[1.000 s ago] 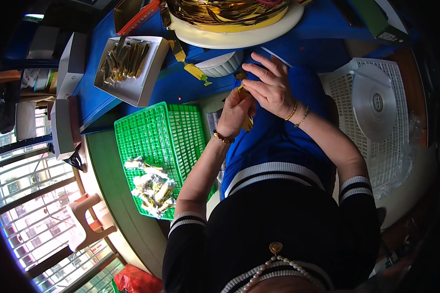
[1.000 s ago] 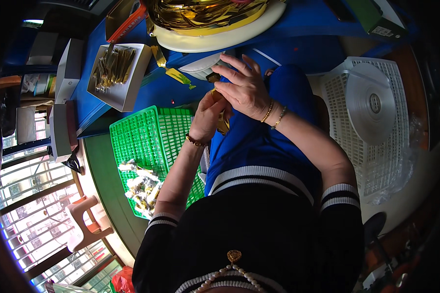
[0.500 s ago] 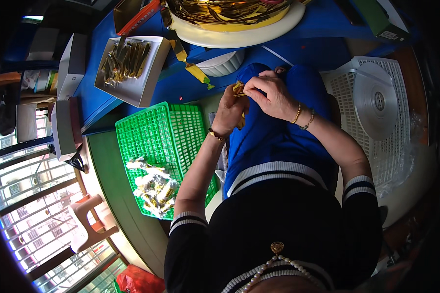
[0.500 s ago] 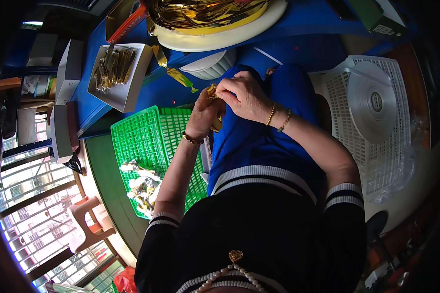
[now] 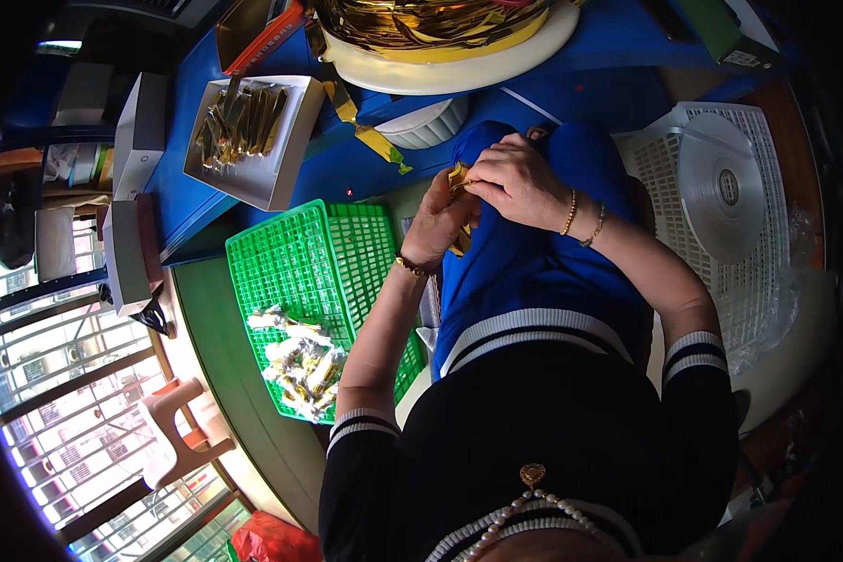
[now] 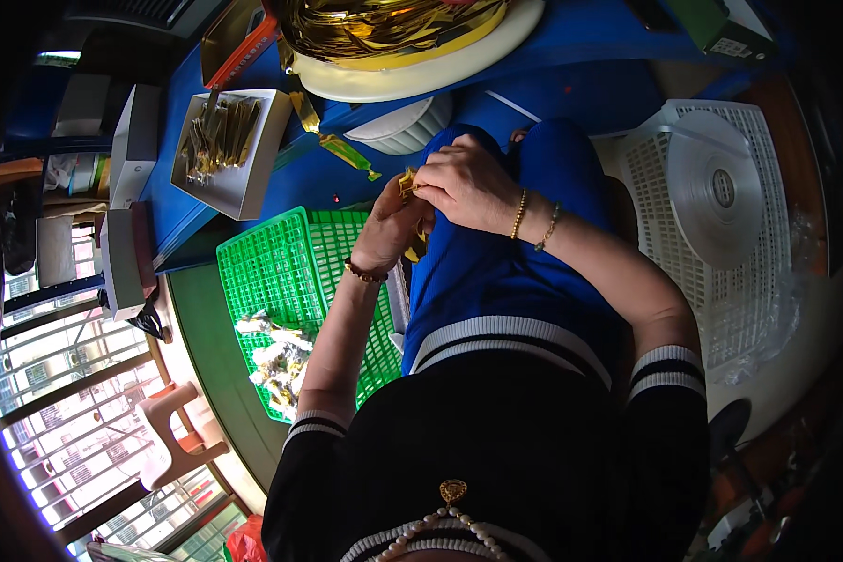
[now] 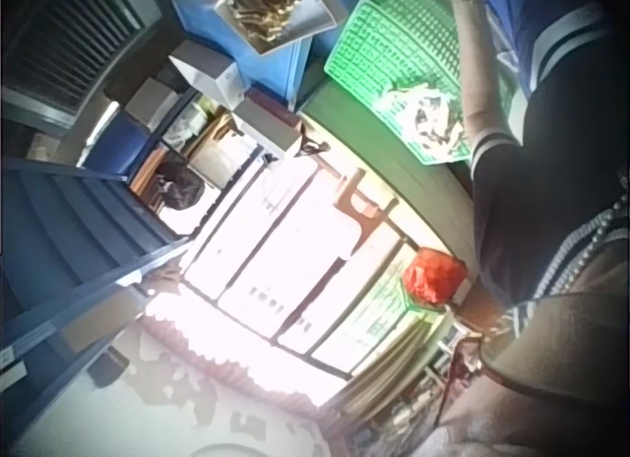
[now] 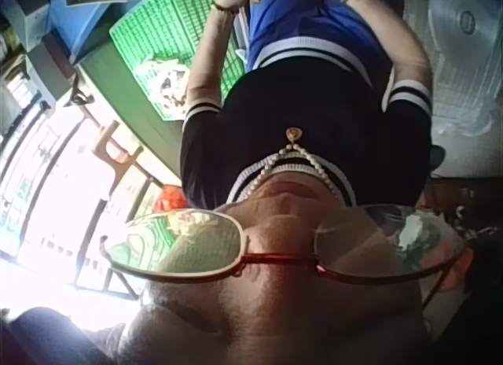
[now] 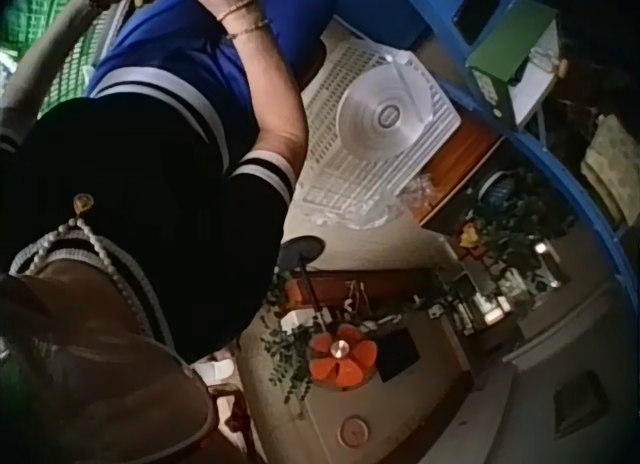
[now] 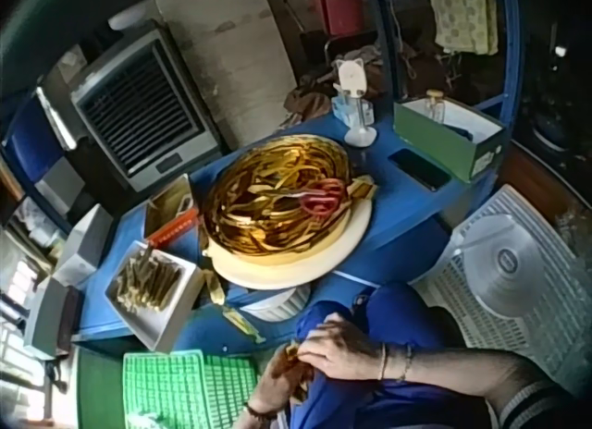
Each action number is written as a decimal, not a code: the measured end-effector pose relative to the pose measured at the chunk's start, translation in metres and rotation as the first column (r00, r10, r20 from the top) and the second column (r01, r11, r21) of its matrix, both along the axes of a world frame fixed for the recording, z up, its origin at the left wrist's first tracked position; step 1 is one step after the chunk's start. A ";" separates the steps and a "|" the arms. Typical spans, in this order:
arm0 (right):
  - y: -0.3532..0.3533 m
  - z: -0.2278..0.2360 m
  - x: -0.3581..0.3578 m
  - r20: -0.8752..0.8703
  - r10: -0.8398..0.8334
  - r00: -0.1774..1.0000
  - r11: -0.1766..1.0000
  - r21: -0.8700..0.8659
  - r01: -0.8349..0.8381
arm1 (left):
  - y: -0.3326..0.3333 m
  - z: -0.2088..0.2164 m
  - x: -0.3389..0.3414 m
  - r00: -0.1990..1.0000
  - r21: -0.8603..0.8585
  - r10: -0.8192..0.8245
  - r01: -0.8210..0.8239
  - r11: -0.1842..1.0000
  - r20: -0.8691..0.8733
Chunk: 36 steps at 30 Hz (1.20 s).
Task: Straightening, cutting, and neatly arranging gold paper strips into a white tray.
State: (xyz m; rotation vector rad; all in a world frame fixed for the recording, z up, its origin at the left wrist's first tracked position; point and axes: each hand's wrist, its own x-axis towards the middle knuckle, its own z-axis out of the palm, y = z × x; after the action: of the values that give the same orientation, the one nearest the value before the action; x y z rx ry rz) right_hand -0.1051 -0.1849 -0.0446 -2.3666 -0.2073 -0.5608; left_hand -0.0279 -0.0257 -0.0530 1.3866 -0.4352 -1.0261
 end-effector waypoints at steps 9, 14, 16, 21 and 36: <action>0.003 0.012 -0.004 -0.135 -0.077 0.988 0.991 -0.123 0.061 | -0.001 -0.002 0.000 0.993 0.055 -0.077 0.072 0.996 0.092; 0.004 0.013 -0.005 -0.119 -0.120 0.986 0.983 -0.157 0.100 | -0.001 -0.004 0.000 0.991 0.041 -0.080 0.076 0.996 0.104; 0.005 0.014 -0.005 -0.102 -0.137 0.985 0.977 -0.179 0.117 | 0.000 -0.006 0.000 0.991 0.038 -0.073 0.069 0.997 0.114; 0.002 0.014 -0.006 -0.026 -0.192 0.981 0.972 -0.146 0.186 | 0.001 -0.006 -0.001 0.999 -0.003 -0.015 0.015 1.000 0.046; 0.013 0.003 -0.001 -0.207 -0.099 0.973 0.795 0.572 0.202 | -0.002 -0.013 0.005 0.736 0.146 0.036 -0.181 0.973 0.676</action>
State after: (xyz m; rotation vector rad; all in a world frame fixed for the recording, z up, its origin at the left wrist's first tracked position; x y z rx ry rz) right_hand -0.1058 -0.1716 -0.0418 -1.8053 0.2159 -0.4179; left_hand -0.0229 -0.0274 -0.0655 1.9426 -0.7833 -0.4400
